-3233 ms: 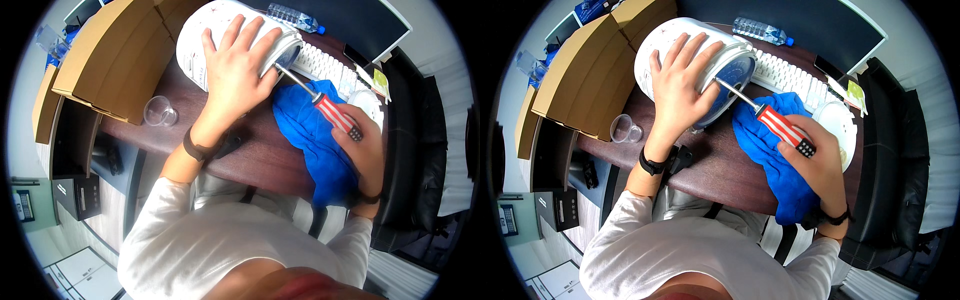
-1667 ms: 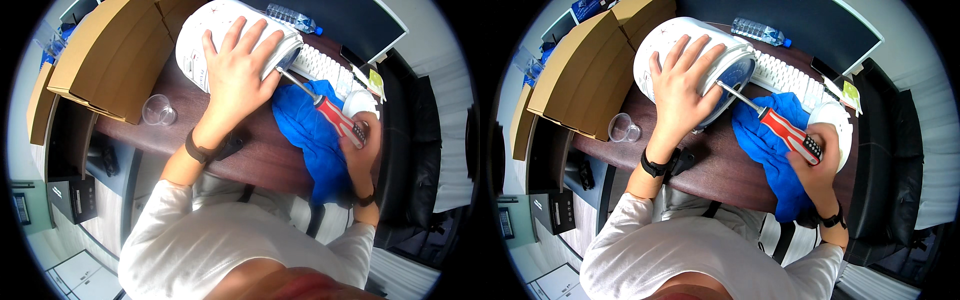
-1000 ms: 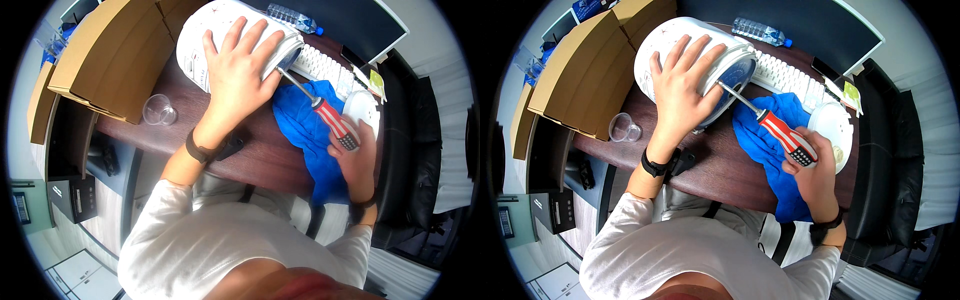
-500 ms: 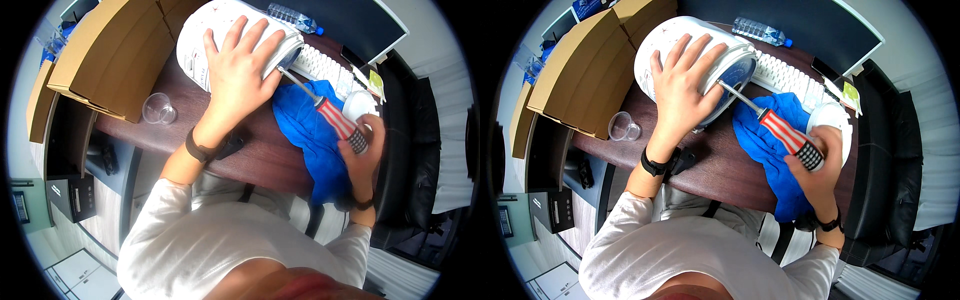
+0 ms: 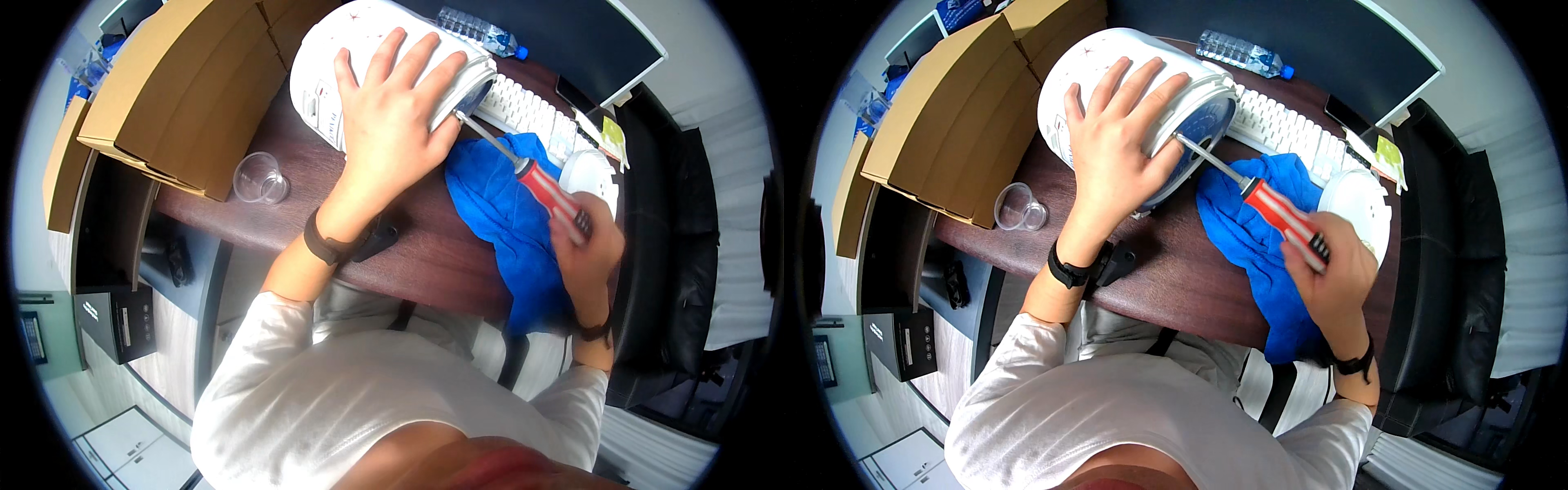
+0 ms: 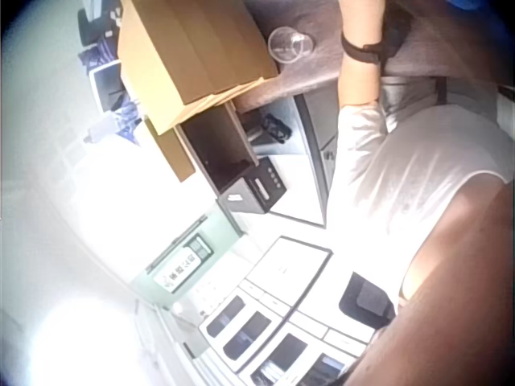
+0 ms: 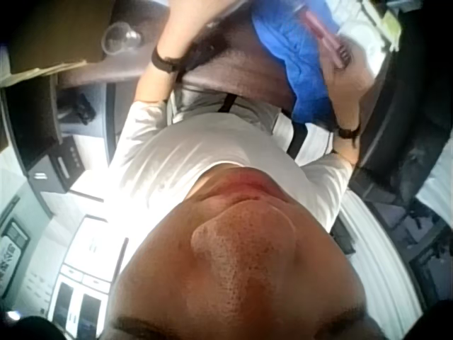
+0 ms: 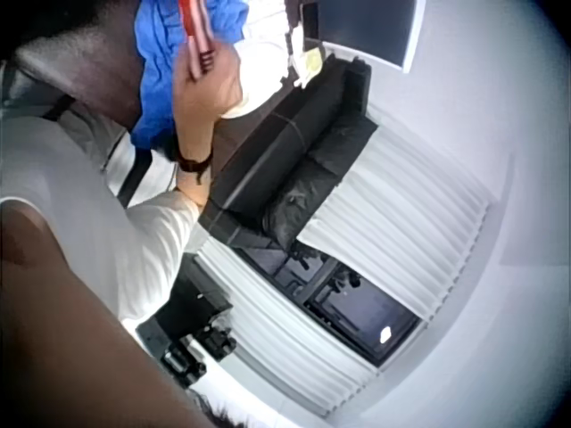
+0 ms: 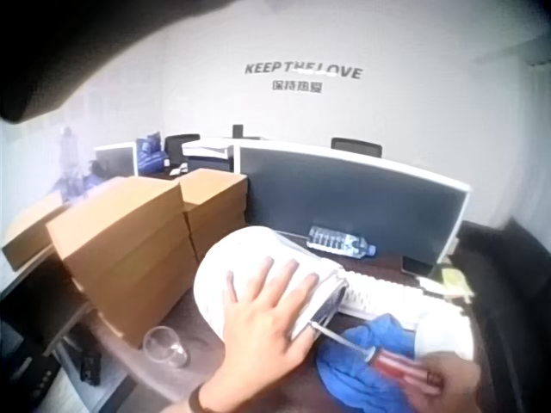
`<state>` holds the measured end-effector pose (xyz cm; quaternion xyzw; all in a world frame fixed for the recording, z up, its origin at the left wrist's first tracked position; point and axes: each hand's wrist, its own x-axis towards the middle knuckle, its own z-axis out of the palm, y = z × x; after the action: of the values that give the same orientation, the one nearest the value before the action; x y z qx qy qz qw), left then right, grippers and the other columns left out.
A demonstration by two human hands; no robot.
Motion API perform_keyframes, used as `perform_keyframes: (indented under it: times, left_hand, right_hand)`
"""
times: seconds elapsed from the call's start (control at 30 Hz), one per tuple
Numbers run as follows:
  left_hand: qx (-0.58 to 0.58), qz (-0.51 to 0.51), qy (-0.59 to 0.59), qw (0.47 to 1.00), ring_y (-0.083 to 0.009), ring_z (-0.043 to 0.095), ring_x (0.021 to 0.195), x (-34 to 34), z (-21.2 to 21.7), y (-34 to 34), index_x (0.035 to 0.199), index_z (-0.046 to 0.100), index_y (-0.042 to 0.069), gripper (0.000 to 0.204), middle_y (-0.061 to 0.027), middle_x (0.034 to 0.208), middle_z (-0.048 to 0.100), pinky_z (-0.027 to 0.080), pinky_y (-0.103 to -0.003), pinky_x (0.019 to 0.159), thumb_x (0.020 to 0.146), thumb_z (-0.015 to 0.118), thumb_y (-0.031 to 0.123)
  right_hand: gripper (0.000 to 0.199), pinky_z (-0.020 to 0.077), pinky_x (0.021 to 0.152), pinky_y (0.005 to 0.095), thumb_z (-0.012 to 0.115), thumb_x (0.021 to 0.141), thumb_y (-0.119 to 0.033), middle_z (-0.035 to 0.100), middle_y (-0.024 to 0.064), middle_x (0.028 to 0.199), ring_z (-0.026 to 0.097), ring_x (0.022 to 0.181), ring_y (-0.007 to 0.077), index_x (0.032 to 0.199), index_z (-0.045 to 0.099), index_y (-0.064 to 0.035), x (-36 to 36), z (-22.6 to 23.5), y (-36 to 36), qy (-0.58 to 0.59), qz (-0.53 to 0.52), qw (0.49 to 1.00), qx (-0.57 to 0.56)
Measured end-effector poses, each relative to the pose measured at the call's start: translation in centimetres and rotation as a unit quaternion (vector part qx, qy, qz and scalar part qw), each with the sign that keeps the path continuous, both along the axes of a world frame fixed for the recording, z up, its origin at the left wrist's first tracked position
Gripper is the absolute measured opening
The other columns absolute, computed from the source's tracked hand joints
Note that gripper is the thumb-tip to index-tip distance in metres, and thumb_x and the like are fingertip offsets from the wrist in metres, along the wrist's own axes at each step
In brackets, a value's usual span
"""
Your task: The person uses a screwdriver to remove screws from the base of a white cylindrical appliance. They place the removed screws on a blue cloth and lift the top cover off the base, revealing the interior.
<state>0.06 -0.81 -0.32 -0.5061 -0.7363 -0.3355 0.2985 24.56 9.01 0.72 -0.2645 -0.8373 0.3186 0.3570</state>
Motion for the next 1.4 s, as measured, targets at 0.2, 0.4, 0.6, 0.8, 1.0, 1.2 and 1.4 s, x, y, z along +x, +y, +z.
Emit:
perform_keyframes:
  times: [0.2,0.4,0.6,0.8,1.0,1.2,1.4]
  left_hand:
    - [0.000,-0.002,-0.002,1.000,-0.0308,0.044,0.128,0.0,0.0,0.0,0.123,0.061,0.024,0.056,-0.0047,0.132,0.055,0.023,-0.066,0.102,0.066,0.064,0.024]
    - [0.005,-0.007,-0.004,1.000,-0.0311,0.044,0.129,0.1,0.0,0.1,0.123,0.061,0.024,0.056,-0.0047,0.133,0.055,0.023,-0.066,0.102,0.067,0.063,0.023]
    - [-0.001,0.002,0.002,1.000,-0.0312,0.044,0.129,0.0,-0.1,-0.1,0.123,0.061,0.024,0.056,-0.0044,0.133,0.054,0.023,-0.066,0.102,0.067,0.063,0.024]
    - [-0.004,-0.002,0.001,1.000,-0.0308,0.043,0.129,0.0,-0.1,0.1,0.123,0.061,0.024,0.056,-0.0042,0.133,0.054,0.023,-0.066,0.102,0.067,0.063,0.024]
    - [0.000,-0.002,-0.001,1.000,-0.0306,0.043,0.129,0.0,-0.1,0.1,0.123,0.061,0.025,0.057,-0.0042,0.133,0.054,0.023,-0.066,0.102,0.066,0.063,0.024]
    - [0.001,0.000,-0.003,1.000,-0.0306,0.043,0.130,0.0,-0.1,0.0,0.122,0.061,0.024,0.057,-0.0044,0.133,0.055,0.023,-0.066,0.102,0.066,0.063,0.023]
    - [0.002,0.000,0.000,1.000,-0.0308,0.044,0.129,0.0,-0.1,0.0,0.122,0.062,0.024,0.056,-0.0044,0.133,0.055,0.024,-0.066,0.102,0.066,0.063,0.024]
  right_hand:
    - [0.032,0.0472,0.063,0.0284,0.055,0.095,-0.031,0.053,0.0094,0.099,0.060,0.076,0.0181,0.112,0.053,-0.0038,0.0,-0.3,-0.2,0.182,-0.006,0.935,-0.303]
    - [0.036,0.0367,0.042,0.0264,0.039,0.102,-0.036,0.058,0.0070,0.082,0.055,0.065,0.0135,0.114,0.053,-0.0043,0.7,-0.6,1.7,0.041,0.111,0.815,-0.567]
    - [0.044,0.0483,0.065,0.0275,0.078,0.079,-0.023,0.061,0.0039,0.088,0.054,0.069,0.0122,0.109,0.053,-0.0027,0.9,0.4,0.9,-0.050,0.036,0.927,0.369]
    - [0.044,0.0470,0.057,0.0287,0.059,0.092,-0.037,0.058,0.0100,0.102,0.059,0.083,0.0168,0.117,0.050,-0.0028,0.2,-2.4,0.1,0.214,0.009,0.956,-0.199]
    - [0.045,0.0393,0.046,0.0248,0.033,0.103,-0.038,0.062,0.0105,0.089,0.059,0.070,0.0143,0.121,0.050,-0.0010,0.5,-1.4,1.7,0.067,0.199,0.764,-0.610]
    - [0.037,0.0454,0.064,0.0217,0.067,0.088,-0.016,0.060,0.0109,0.089,0.059,0.075,0.0139,0.117,0.051,-0.0003,-0.1,-1.2,0.7,0.005,0.014,0.976,0.217]
    - [0.051,0.0482,0.070,0.0275,0.078,0.077,-0.009,0.052,0.0094,0.096,0.058,0.089,0.0175,0.118,0.049,-0.0027,0.1,-1.6,0.3,0.287,0.026,0.853,-0.436]
